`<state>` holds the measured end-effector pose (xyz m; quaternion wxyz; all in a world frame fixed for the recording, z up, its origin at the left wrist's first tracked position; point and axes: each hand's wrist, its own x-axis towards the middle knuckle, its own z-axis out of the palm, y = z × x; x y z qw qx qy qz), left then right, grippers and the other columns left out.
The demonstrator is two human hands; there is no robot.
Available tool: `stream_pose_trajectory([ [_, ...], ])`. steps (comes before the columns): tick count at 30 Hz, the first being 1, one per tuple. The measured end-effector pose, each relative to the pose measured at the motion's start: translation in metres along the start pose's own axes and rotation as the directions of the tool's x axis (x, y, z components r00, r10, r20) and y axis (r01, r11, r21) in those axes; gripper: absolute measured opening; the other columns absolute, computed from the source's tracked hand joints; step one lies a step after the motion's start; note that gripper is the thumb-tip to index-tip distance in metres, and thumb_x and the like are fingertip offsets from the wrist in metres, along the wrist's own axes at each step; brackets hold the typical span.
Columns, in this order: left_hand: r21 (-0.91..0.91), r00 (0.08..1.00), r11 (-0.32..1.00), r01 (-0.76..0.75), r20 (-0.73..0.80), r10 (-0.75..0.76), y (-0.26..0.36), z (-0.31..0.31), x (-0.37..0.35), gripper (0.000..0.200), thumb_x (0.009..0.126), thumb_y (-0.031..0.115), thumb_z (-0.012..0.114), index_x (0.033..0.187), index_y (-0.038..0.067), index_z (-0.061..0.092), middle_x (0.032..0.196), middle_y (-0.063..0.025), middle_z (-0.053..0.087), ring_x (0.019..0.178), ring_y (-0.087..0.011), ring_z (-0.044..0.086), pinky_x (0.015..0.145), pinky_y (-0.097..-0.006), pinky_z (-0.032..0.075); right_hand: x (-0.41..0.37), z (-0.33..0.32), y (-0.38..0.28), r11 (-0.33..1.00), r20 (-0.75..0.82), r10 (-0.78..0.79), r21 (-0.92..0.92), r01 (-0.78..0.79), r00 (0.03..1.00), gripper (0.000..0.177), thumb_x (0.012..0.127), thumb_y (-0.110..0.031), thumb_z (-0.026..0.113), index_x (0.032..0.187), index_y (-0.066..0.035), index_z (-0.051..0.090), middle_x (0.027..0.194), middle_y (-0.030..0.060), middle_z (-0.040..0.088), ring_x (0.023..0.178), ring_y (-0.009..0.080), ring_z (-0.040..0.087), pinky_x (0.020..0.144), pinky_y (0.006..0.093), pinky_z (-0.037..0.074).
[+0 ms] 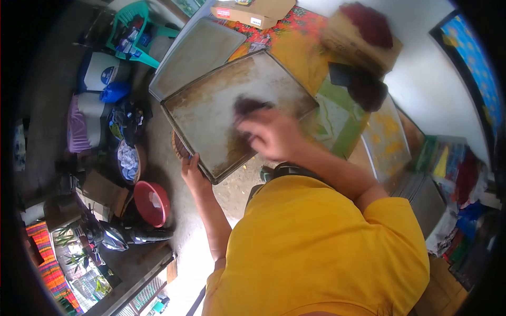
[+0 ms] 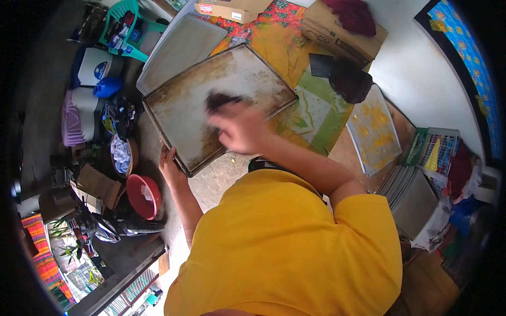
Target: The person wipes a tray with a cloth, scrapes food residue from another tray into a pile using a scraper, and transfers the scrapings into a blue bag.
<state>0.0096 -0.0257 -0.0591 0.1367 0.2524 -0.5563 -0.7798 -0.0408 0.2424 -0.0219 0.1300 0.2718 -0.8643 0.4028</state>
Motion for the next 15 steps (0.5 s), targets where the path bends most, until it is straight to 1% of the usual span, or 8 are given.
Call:
stream_pose_trajectory([
  [1,0.032,1.0,0.999,-0.025,-0.002,0.025,-0.002,-0.001,0.001,0.041,0.083,-0.006,0.051,0.124,-0.008,0.051,0.116,-0.0121,0.06,0.103,-0.0203,0.059,0.088,-0.031,0.048,-0.004,0.022,-0.011,0.994,0.111,-0.088,0.075,0.08,0.99,0.035,0.072,-0.018,0.064,0.106,-0.025,0.066,0.111,0.0026,0.06,0.095,0.0304,0.058,0.08,0.0422,0.049],
  [3,0.085,0.998,0.995,-0.059,0.006,0.058,0.0,-0.003,0.006,0.041,0.083,-0.006,0.052,0.124,-0.009,0.051,0.113,-0.013,0.061,0.099,-0.0206,0.061,0.086,-0.0309,0.049,-0.019,0.064,-0.009,0.95,0.037,-0.308,0.059,0.305,0.951,0.035,0.073,-0.019,0.065,0.107,-0.028,0.066,0.118,-0.0004,0.056,0.095,0.0294,0.059,0.084,0.0422,0.047],
  [4,0.113,0.997,0.991,-0.075,0.008,0.075,0.001,-0.004,0.007,0.041,0.083,-0.007,0.053,0.124,-0.009,0.051,0.111,-0.0134,0.062,0.098,-0.0207,0.061,0.085,-0.0308,0.049,-0.019,0.068,0.003,0.958,0.063,-0.287,0.029,0.286,0.956,0.033,0.074,-0.021,0.065,0.106,-0.029,0.067,0.12,-0.0017,0.054,0.1,0.0285,0.058,0.087,0.0419,0.044],
  [6,0.142,0.993,0.985,-0.101,-0.046,0.108,0.004,0.001,0.002,0.04,0.082,-0.006,0.054,0.122,-0.009,0.052,0.109,-0.0132,0.062,0.096,-0.0202,0.061,0.084,-0.0299,0.049,-0.02,0.064,0.045,0.997,0.214,-0.06,-0.028,0.067,0.975,0.034,0.074,-0.023,0.065,0.108,-0.028,0.066,0.12,0.0019,0.055,0.102,0.031,0.057,0.088,0.0419,0.044],
  [8,0.16,0.989,0.982,-0.102,-0.09,0.118,0.002,0.001,0.001,0.039,0.082,-0.006,0.055,0.12,-0.01,0.053,0.108,-0.013,0.062,0.094,-0.0197,0.061,0.084,-0.0291,0.048,-0.039,0.052,0.116,0.965,0.145,0.217,-0.18,-0.19,0.965,0.036,0.076,-0.019,0.062,0.111,-0.025,0.065,0.12,0.0074,0.055,0.098,0.0341,0.058,0.087,0.0433,0.046],
  [10,0.162,0.987,0.983,-0.086,-0.124,0.107,-0.003,-0.006,0.003,0.038,0.082,-0.006,0.056,0.119,-0.01,0.054,0.107,-0.0127,0.063,0.093,-0.0193,0.061,0.083,-0.0285,0.048,-0.062,0.028,0.186,0.807,0.048,0.463,-0.435,-0.399,0.885,0.037,0.077,-0.013,0.058,0.112,-0.023,0.065,0.118,0.0106,0.055,0.097,0.0358,0.057,0.084,0.0451,0.048],
  [12,0.182,0.99,0.98,-0.085,-0.096,0.104,0.002,-0.007,0.007,0.037,0.082,-0.005,0.056,0.119,-0.01,0.054,0.106,-0.0126,0.063,0.093,-0.0193,0.061,0.083,-0.0287,0.048,-0.073,0.0,0.243,0.743,-0.152,0.41,-0.516,-0.426,0.9,0.036,0.079,-0.009,0.056,0.113,-0.018,0.064,0.11,0.0173,0.056,0.092,0.0388,0.058,0.079,0.0455,0.049],
  [15,0.181,0.989,0.981,-0.065,-0.122,0.088,0.004,-0.003,0.004,0.036,0.082,-0.004,0.057,0.117,-0.01,0.055,0.105,-0.0124,0.063,0.093,-0.0196,0.061,0.082,-0.0296,0.049,-0.034,-0.062,0.186,0.793,-0.378,0.415,-0.295,-0.533,0.827,0.041,0.081,-0.013,0.056,0.122,-0.018,0.056,0.117,0.0162,0.056,0.095,0.0388,0.058,0.083,0.0442,0.049],
])
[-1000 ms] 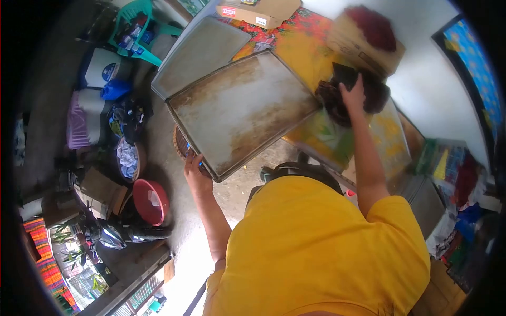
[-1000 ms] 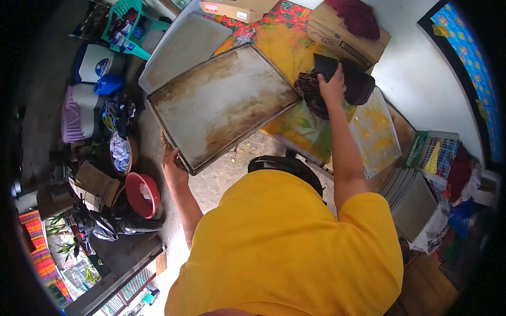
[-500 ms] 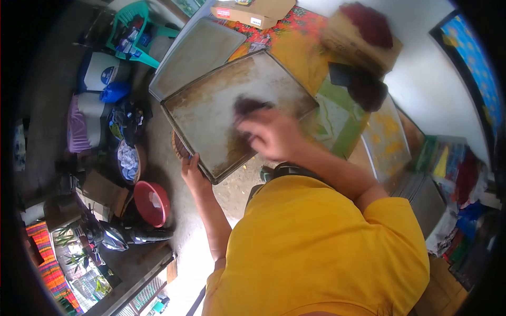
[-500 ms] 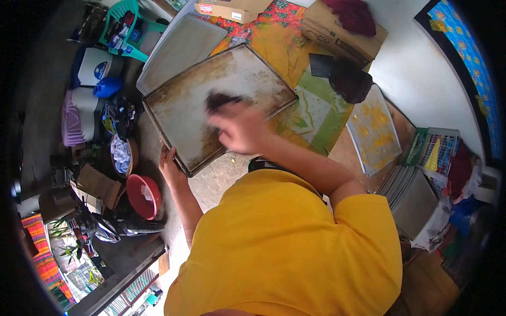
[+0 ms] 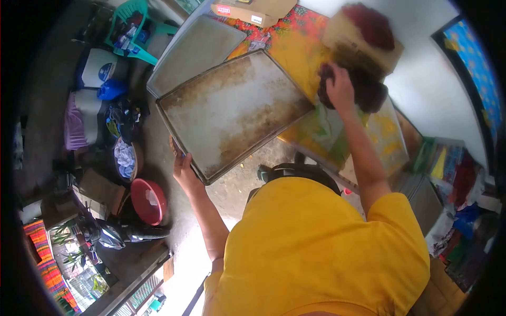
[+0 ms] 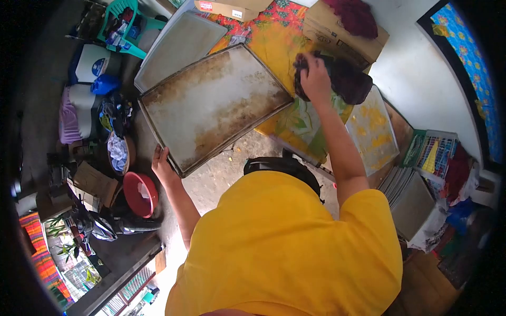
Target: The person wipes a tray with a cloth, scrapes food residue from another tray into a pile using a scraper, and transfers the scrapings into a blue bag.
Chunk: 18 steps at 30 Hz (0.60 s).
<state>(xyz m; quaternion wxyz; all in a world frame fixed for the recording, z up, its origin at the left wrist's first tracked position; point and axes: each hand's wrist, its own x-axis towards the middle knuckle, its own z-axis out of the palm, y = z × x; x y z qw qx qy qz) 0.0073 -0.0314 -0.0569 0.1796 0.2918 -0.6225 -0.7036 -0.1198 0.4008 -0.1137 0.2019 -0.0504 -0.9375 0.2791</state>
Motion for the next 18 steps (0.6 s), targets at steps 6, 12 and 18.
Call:
stream_pose_trajectory([
  [6,-0.071,0.998,0.995,0.066,-0.001,-0.066,-0.002,-0.005,0.003,0.032,0.09,0.011,0.053,0.116,-0.008,0.056,0.104,-0.0136,0.063,0.091,-0.0215,0.062,0.079,-0.0318,0.05,-0.002,-0.035,-0.096,0.847,0.033,-0.07,0.531,0.042,0.997,0.042,0.077,-0.016,0.063,0.118,-0.01,0.058,0.108,0.0182,0.06,0.096,0.0327,0.06,0.082,0.0391,0.049],
  [12,-0.172,0.99,0.975,0.142,0.023,-0.14,0.0,-0.006,0.003,0.034,0.096,0.023,0.046,0.112,-0.005,0.056,0.101,-0.0156,0.064,0.09,-0.0227,0.064,0.075,-0.0324,0.053,-0.085,0.015,-0.197,0.553,0.213,-0.79,0.653,0.518,0.575,0.049,0.073,-0.022,0.071,0.121,-0.018,0.059,0.123,0.011,0.056,0.11,0.0304,0.055,0.094,0.0421,0.044],
  [18,-0.136,0.993,0.983,0.119,0.02,-0.118,0.007,0.001,-0.005,0.04,0.1,0.03,0.044,0.116,-0.005,0.056,0.104,-0.0119,0.063,0.091,-0.0177,0.06,0.078,-0.0295,0.05,-0.104,0.072,-0.251,0.544,0.249,-0.813,0.65,0.531,0.527,0.051,0.08,-0.019,0.065,0.128,-0.01,0.052,0.138,0.0092,0.045,0.129,0.0308,0.039,0.104,0.0422,0.037],
])
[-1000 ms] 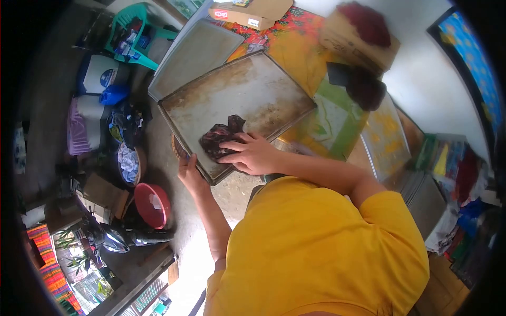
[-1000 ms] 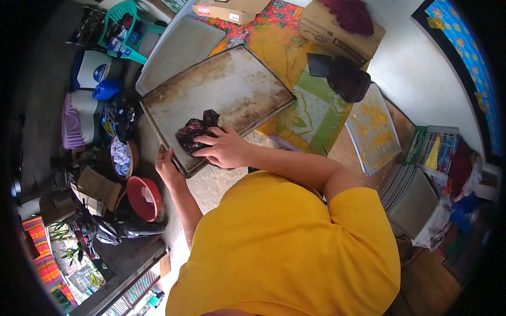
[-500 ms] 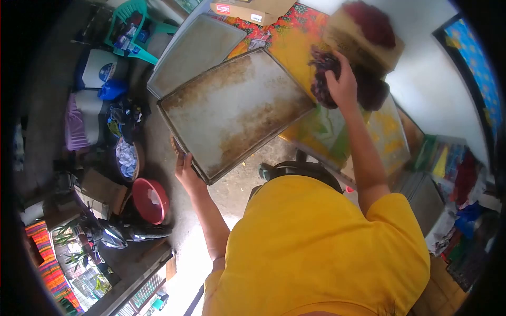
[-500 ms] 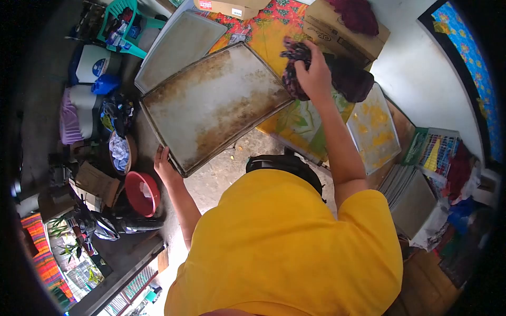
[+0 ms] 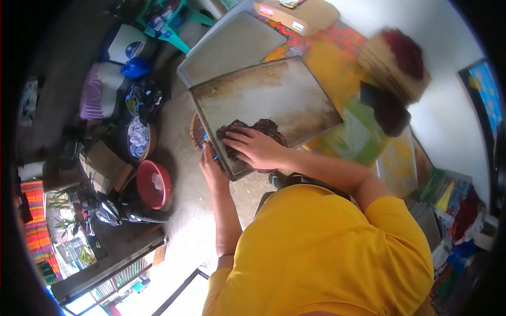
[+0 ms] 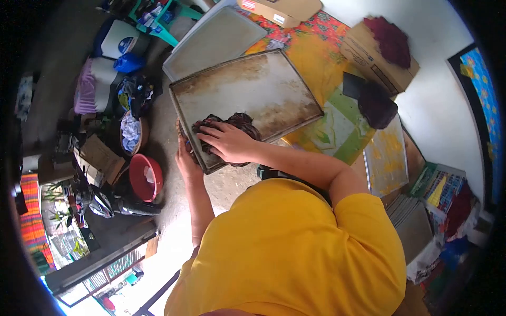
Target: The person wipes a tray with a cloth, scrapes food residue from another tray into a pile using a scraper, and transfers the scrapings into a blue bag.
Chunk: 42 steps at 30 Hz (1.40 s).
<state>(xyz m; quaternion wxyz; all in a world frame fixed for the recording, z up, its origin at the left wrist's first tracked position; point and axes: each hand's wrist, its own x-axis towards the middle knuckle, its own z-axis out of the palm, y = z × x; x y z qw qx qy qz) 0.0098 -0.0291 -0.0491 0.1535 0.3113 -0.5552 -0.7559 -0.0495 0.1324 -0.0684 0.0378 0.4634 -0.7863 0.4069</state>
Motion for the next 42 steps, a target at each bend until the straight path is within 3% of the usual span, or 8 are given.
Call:
stream_pose_trajectory([
  [2,0.026,0.997,0.997,-0.073,0.018,0.073,-0.003,0.003,-0.001,0.04,0.1,0.03,0.045,0.117,-0.005,0.055,0.105,-0.0107,0.062,0.092,-0.0156,0.058,0.08,-0.0286,0.048,0.026,0.006,0.0,0.993,-0.007,-0.117,-0.013,0.117,0.993,0.048,0.081,-0.015,0.061,0.127,-0.003,0.051,0.135,0.0104,0.047,0.125,0.031,0.043,0.103,0.041,0.038],
  [6,0.435,0.975,0.874,-0.218,0.051,0.218,-0.004,0.004,0.0,0.041,0.097,0.032,0.053,0.111,-0.006,0.055,0.102,-0.0098,0.062,0.092,-0.0148,0.055,0.083,-0.0289,0.045,0.084,0.034,0.018,0.996,-0.118,-0.088,0.005,0.089,0.989,0.041,0.085,-0.017,0.055,0.122,-0.001,0.055,0.127,0.0149,0.053,0.114,0.0319,0.052,0.096,0.0408,0.044],
  [10,0.455,0.952,0.836,-0.306,0.121,0.282,-0.005,-0.004,0.001,0.031,0.085,0.007,0.063,0.111,-0.008,0.053,0.1,-0.013,0.063,0.092,-0.0182,0.058,0.083,-0.0307,0.045,0.141,0.038,0.044,0.998,-0.195,0.065,-0.012,-0.069,0.979,0.035,0.088,-0.02,0.053,0.116,0.0,0.057,0.118,0.0157,0.057,0.105,0.0351,0.055,0.091,0.0409,0.047],
  [15,0.381,0.964,0.886,-0.263,0.075,0.254,-0.012,-0.007,0.011,0.029,0.083,0.001,0.061,0.11,-0.009,0.054,0.099,-0.0129,0.064,0.089,-0.0159,0.059,0.081,-0.0292,0.046,0.179,0.044,0.102,0.945,-0.185,0.257,-0.156,-0.287,0.949,0.03,0.083,-0.033,0.058,0.102,-0.012,0.068,0.116,0.009,0.058,0.107,0.0335,0.054,0.086,0.0498,0.045],
  [20,0.386,0.96,0.883,-0.268,0.032,0.277,-0.019,-0.01,0.009,0.029,0.083,-0.001,0.06,0.11,-0.01,0.054,0.098,-0.0128,0.065,0.086,-0.0145,0.059,0.079,-0.0278,0.046,0.124,0.017,0.191,0.847,-0.269,0.384,-0.277,-0.453,0.883,0.027,0.081,-0.035,0.06,0.095,-0.013,0.068,0.111,0.0087,0.061,0.099,0.0355,0.057,0.085,0.0477,0.046],
  [26,0.413,0.957,0.872,-0.263,0.0,0.289,-0.024,-0.01,0.001,0.025,0.084,-0.003,0.059,0.108,-0.01,0.055,0.095,-0.0117,0.065,0.083,-0.0147,0.059,0.076,-0.0275,0.047,0.045,-0.043,0.308,0.555,-0.368,0.654,-0.359,-0.75,0.66,0.033,0.086,-0.033,0.056,0.105,-0.007,0.065,0.117,0.014,0.058,0.106,0.0378,0.055,0.089,0.0476,0.046],
  [29,0.406,0.945,0.864,-0.299,0.004,0.326,-0.015,0.003,-0.002,0.025,0.085,-0.004,0.058,0.109,-0.01,0.055,0.096,-0.0115,0.064,0.084,-0.0142,0.059,0.076,-0.0269,0.047,0.003,-0.06,0.364,0.577,-0.357,0.597,-0.431,-0.694,0.718,0.035,0.088,-0.033,0.054,0.106,-0.005,0.063,0.118,0.0171,0.056,0.104,0.0393,0.056,0.088,0.047,0.047],
  [42,0.411,0.938,0.855,-0.317,0.003,0.346,-0.017,-0.007,0.011,0.025,0.086,-0.004,0.059,0.11,-0.012,0.054,0.095,-0.0112,0.064,0.083,-0.0138,0.059,0.075,-0.0252,0.047,-0.142,-0.085,0.18,0.373,-0.181,0.858,-0.423,-0.826,0.48,0.033,0.084,-0.031,0.056,0.085,0.001,0.063,0.088,0.0216,0.064,0.084,0.037,0.064,0.074,0.0463,0.052],
])
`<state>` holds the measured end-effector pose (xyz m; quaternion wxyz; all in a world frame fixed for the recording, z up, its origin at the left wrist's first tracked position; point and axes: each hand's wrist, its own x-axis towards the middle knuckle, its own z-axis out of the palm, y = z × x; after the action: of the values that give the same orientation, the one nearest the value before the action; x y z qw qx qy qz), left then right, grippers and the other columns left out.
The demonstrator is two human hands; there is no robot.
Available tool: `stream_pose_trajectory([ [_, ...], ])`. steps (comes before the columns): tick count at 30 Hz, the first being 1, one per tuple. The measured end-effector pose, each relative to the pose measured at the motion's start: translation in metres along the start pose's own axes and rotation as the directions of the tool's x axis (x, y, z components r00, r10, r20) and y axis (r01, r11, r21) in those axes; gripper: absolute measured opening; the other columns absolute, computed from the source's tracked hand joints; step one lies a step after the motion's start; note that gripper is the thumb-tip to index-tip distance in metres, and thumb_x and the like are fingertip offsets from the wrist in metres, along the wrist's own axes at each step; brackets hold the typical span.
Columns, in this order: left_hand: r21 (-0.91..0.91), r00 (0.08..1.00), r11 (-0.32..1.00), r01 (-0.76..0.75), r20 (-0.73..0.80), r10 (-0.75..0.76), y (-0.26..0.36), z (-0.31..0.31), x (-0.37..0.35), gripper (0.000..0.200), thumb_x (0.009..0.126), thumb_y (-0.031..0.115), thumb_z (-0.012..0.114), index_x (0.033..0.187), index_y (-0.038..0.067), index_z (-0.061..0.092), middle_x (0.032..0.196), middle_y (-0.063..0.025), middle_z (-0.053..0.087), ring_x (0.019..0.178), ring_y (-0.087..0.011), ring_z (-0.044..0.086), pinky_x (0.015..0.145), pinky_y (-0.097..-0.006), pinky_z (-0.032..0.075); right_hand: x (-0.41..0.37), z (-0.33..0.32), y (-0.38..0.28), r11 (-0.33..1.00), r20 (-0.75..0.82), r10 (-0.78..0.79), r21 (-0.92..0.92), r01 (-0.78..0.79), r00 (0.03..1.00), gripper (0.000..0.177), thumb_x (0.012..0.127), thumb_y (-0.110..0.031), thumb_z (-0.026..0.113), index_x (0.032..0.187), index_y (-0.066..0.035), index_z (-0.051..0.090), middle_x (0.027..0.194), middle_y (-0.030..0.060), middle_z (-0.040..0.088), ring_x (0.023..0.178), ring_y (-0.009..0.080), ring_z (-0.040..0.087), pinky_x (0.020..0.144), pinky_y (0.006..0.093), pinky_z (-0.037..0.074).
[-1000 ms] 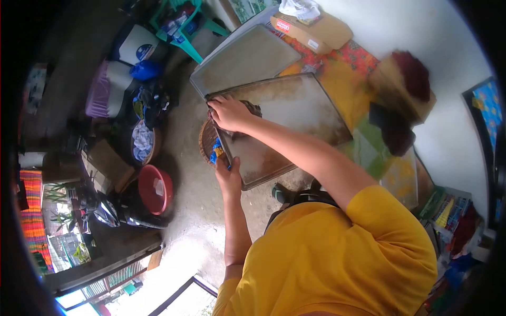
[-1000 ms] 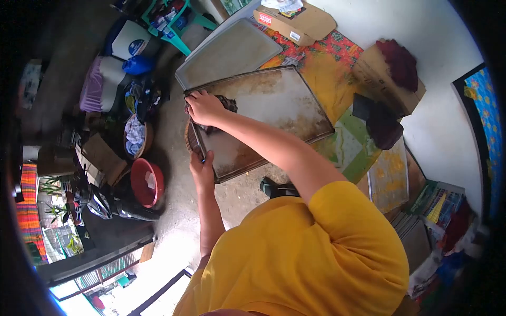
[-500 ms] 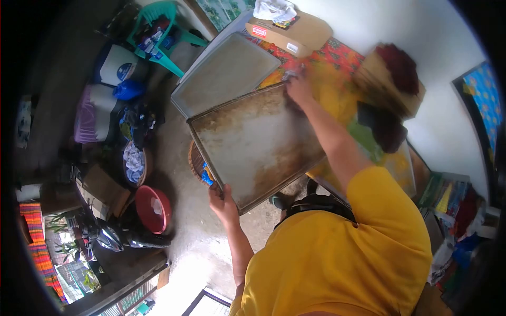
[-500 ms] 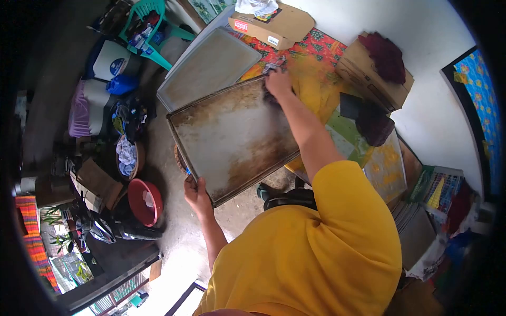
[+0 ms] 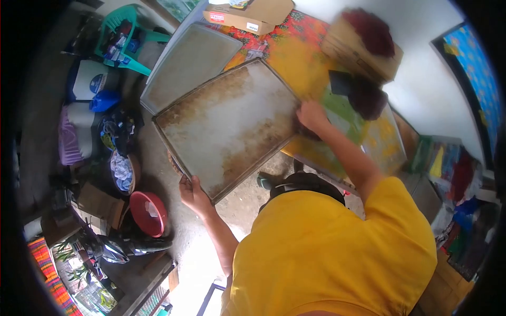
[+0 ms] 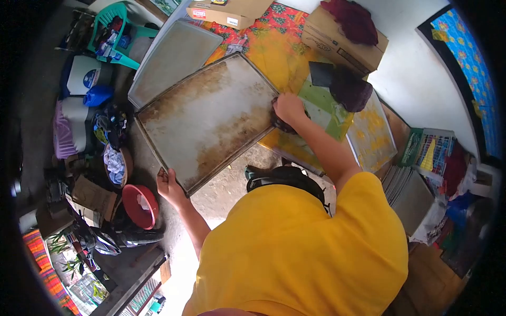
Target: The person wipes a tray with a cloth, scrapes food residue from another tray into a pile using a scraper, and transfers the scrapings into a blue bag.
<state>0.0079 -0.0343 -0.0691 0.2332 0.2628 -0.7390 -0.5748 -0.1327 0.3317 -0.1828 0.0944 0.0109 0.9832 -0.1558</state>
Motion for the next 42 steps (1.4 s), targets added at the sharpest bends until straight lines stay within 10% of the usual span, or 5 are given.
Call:
stream_pose_trajectory([
  [4,-0.012,0.999,1.0,-0.017,0.033,0.017,-0.01,-0.014,0.009,0.025,0.086,-0.003,0.06,0.109,-0.011,0.055,0.093,-0.0099,0.065,0.08,-0.0133,0.059,0.073,-0.0245,0.047,-0.049,-0.02,-0.008,0.988,0.17,0.132,0.052,-0.143,0.977,0.035,0.083,-0.032,0.056,0.082,0.002,0.065,0.084,0.0239,0.066,0.082,0.0366,0.065,0.074,0.0459,0.052],
  [9,0.091,0.992,0.994,-0.06,0.118,0.049,-0.005,-0.024,0.024,0.022,0.087,-0.001,0.061,0.106,-0.01,0.057,0.095,-0.0089,0.063,0.084,-0.0128,0.058,0.077,-0.0246,0.046,-0.101,-0.028,-0.048,0.792,0.099,-0.309,0.577,0.199,0.946,0.037,0.08,-0.036,0.057,0.095,-0.003,0.066,0.086,0.0223,0.065,0.085,0.0413,0.062,0.077,0.0478,0.05],
  [18,0.052,0.991,0.997,-0.05,0.13,0.043,0.001,-0.022,0.036,0.027,0.087,0.0,0.061,0.111,-0.01,0.056,0.092,-0.0094,0.064,0.08,-0.0131,0.058,0.073,-0.0251,0.047,-0.09,-0.029,0.0,0.87,-0.133,0.076,0.492,-0.001,0.988,0.034,0.082,-0.029,0.057,0.101,-0.001,0.061,0.091,0.0239,0.064,0.088,0.0407,0.061,0.076,0.0485,0.049],
  [34,0.007,0.988,0.999,-0.038,0.15,0.036,-0.015,-0.026,0.051,0.026,0.086,0.0,0.06,0.109,-0.011,0.057,0.097,-0.0105,0.064,0.085,-0.015,0.06,0.077,-0.0267,0.047,-0.106,-0.053,-0.061,0.617,-0.111,-0.19,0.759,0.207,0.975,0.039,0.077,-0.033,0.062,0.104,-0.005,0.058,0.088,0.024,0.064,0.087,0.042,0.061,0.076,0.0489,0.048],
  [42,0.087,0.977,0.987,-0.133,0.179,0.116,-0.002,-0.047,0.097,0.026,0.084,0.0,0.064,0.107,-0.01,0.058,0.095,-0.0104,0.065,0.083,-0.0151,0.061,0.076,-0.0259,0.047,-0.064,-0.049,0.042,0.976,0.101,0.046,0.206,-0.066,0.994,0.043,0.079,-0.035,0.062,0.109,-0.004,0.059,0.106,0.0223,0.06,0.098,0.0416,0.058,0.084,0.0471,0.048],
])
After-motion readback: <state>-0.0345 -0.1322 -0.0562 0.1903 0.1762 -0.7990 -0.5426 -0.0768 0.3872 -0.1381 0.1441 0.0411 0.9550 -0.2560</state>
